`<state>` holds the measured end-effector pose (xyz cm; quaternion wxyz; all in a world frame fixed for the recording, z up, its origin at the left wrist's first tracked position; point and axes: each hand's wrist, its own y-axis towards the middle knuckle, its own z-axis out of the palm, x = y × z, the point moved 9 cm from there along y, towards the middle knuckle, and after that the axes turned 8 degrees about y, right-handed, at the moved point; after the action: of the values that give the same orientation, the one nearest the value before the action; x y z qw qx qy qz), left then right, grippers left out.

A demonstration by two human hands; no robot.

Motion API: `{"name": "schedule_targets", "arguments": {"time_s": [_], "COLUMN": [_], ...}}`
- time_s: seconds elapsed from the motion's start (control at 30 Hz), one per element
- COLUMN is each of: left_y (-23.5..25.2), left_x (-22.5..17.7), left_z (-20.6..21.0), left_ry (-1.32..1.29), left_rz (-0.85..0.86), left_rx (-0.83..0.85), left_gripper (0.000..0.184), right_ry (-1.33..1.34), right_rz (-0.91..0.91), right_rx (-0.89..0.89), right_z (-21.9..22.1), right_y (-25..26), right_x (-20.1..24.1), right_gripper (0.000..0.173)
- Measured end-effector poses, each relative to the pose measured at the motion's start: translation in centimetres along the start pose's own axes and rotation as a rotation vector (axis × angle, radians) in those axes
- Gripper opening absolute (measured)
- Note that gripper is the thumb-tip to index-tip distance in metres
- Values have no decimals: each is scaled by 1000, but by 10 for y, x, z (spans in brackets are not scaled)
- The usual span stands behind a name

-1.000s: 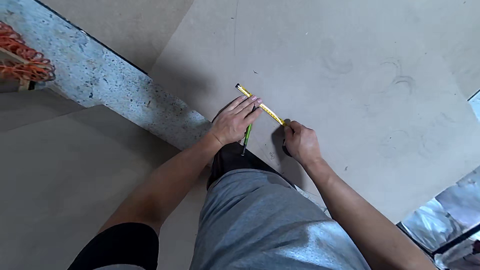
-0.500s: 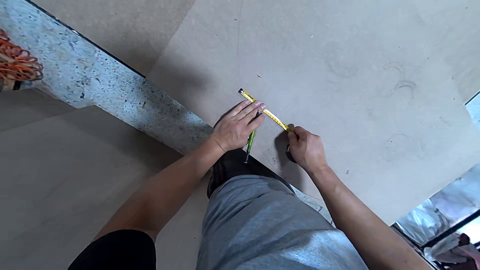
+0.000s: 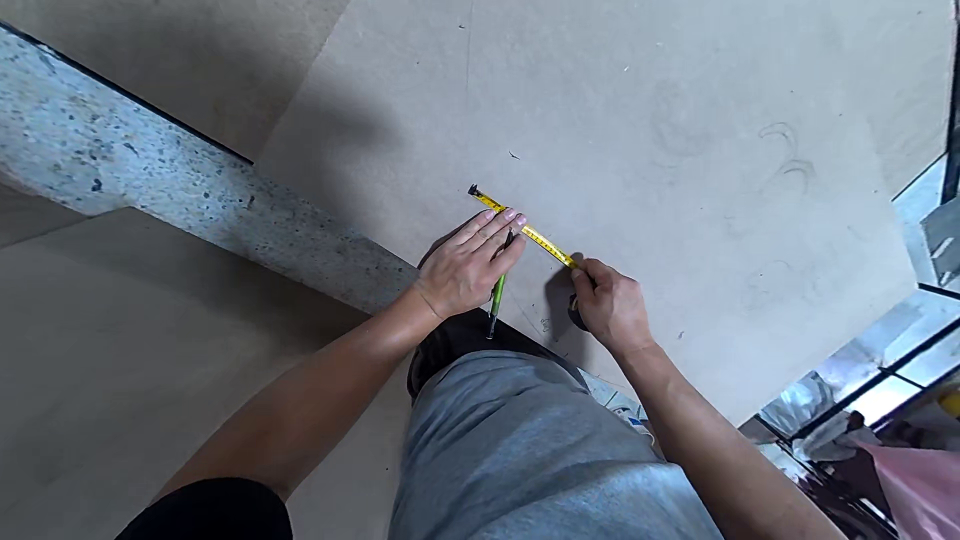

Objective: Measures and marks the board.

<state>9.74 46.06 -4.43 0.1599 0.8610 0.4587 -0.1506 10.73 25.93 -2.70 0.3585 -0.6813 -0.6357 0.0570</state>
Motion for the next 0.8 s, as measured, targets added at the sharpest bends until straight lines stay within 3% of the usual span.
{"name": "schedule_targets", "arguments": {"time_s": [0.8], "left_y": [4], "left_x": [1], "left_z": [2], "left_ry": [-70], "left_rz": [-51], "left_rx": [55], "left_gripper": [40], "right_ry": [123], "right_rz": [-31], "right_rx": [-35], "right_z": [4], "right_y": [0], "right_x": [-9], "right_gripper": [23]}}
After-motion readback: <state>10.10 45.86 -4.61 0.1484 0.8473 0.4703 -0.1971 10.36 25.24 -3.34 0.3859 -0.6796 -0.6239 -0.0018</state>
